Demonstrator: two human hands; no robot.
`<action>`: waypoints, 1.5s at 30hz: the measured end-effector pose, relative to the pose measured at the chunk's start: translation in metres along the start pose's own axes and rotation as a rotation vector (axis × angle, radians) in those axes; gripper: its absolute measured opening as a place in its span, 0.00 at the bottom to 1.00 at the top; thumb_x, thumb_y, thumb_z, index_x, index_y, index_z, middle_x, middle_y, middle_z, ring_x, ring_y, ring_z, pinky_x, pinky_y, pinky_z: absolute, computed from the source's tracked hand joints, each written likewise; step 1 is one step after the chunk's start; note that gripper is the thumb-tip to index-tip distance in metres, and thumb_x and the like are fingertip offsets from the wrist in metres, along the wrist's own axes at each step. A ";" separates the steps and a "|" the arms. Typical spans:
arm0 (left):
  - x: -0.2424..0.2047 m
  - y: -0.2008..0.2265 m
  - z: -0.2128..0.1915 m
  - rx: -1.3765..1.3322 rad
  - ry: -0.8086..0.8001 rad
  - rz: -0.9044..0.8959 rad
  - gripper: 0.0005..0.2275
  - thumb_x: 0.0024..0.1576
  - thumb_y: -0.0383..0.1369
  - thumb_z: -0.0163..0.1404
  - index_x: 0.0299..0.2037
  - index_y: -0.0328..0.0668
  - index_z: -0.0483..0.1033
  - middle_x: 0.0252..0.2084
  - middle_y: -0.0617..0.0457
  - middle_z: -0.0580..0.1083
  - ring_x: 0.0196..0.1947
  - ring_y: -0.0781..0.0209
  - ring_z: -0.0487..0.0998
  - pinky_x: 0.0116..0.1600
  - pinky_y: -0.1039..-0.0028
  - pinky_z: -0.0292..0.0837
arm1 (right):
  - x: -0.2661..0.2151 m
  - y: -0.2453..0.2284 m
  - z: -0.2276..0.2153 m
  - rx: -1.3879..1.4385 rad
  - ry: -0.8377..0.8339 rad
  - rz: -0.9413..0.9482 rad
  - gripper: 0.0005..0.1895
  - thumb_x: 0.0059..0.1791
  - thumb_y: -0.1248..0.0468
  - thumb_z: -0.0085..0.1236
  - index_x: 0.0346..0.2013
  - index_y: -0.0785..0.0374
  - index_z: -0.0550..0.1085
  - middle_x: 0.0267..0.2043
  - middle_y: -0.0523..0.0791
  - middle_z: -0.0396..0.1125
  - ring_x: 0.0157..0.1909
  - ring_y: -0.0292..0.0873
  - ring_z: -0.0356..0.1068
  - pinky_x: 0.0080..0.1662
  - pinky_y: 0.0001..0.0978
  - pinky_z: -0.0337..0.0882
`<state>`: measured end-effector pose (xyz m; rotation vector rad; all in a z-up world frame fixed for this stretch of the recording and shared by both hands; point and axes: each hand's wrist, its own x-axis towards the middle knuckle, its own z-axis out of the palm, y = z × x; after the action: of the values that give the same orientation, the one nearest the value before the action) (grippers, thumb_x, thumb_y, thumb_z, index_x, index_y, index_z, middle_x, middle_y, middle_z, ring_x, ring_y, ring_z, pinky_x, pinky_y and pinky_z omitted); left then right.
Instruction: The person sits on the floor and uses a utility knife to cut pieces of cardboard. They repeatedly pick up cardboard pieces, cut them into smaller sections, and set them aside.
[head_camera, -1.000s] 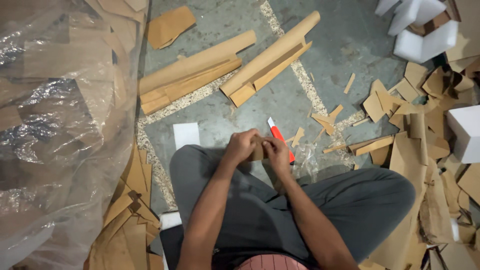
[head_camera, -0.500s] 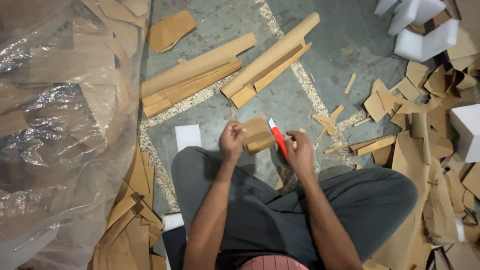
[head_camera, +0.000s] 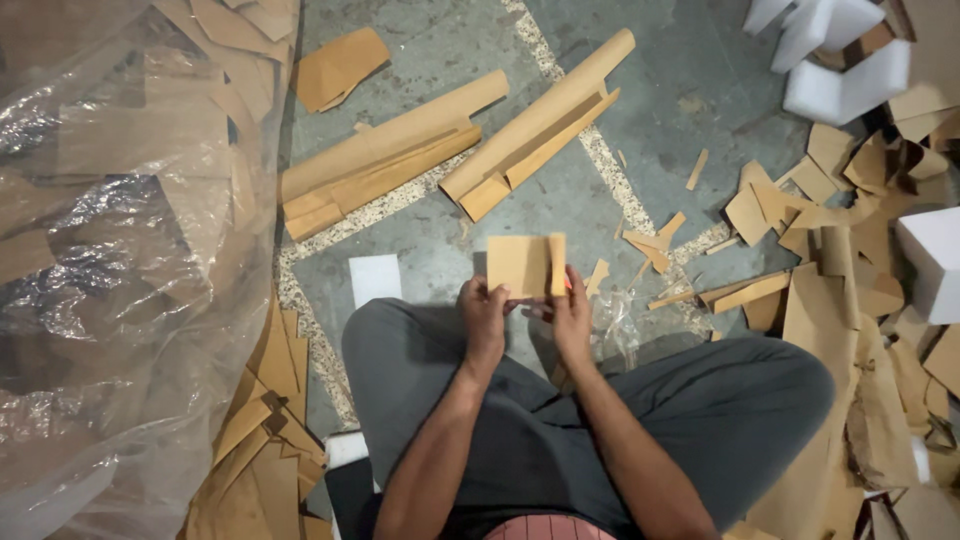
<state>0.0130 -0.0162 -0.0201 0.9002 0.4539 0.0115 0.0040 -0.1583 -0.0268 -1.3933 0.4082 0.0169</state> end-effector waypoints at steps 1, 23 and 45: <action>-0.001 0.005 0.002 0.001 -0.012 0.012 0.05 0.57 0.26 0.53 0.35 0.34 0.70 0.32 0.53 0.74 0.28 0.68 0.76 0.34 0.77 0.75 | 0.002 -0.001 -0.003 0.158 0.018 0.080 0.25 0.57 0.62 0.44 0.68 0.69 0.60 0.47 0.50 0.70 0.40 0.42 0.77 0.41 0.33 0.81; 0.000 0.028 -0.002 0.166 -0.344 0.149 0.03 0.61 0.21 0.54 0.40 0.35 0.74 0.37 0.56 0.73 0.36 0.70 0.74 0.43 0.77 0.74 | -0.006 -0.036 -0.003 0.581 -0.098 0.166 0.23 0.58 0.49 0.36 0.56 0.60 0.69 0.56 0.48 0.70 0.55 0.45 0.72 0.53 0.43 0.74; -0.010 0.069 0.011 0.655 -0.201 0.660 0.11 0.52 0.20 0.52 0.44 0.41 0.72 0.51 0.46 0.73 0.50 0.50 0.77 0.54 0.64 0.74 | -0.021 -0.025 -0.002 0.133 0.014 0.124 0.15 0.55 0.64 0.58 0.55 0.68 0.72 0.34 0.41 0.71 0.26 0.32 0.67 0.27 0.24 0.65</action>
<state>0.0206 0.0169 0.0415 1.6489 -0.0606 0.3902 -0.0102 -0.1600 0.0031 -1.2367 0.4984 0.0799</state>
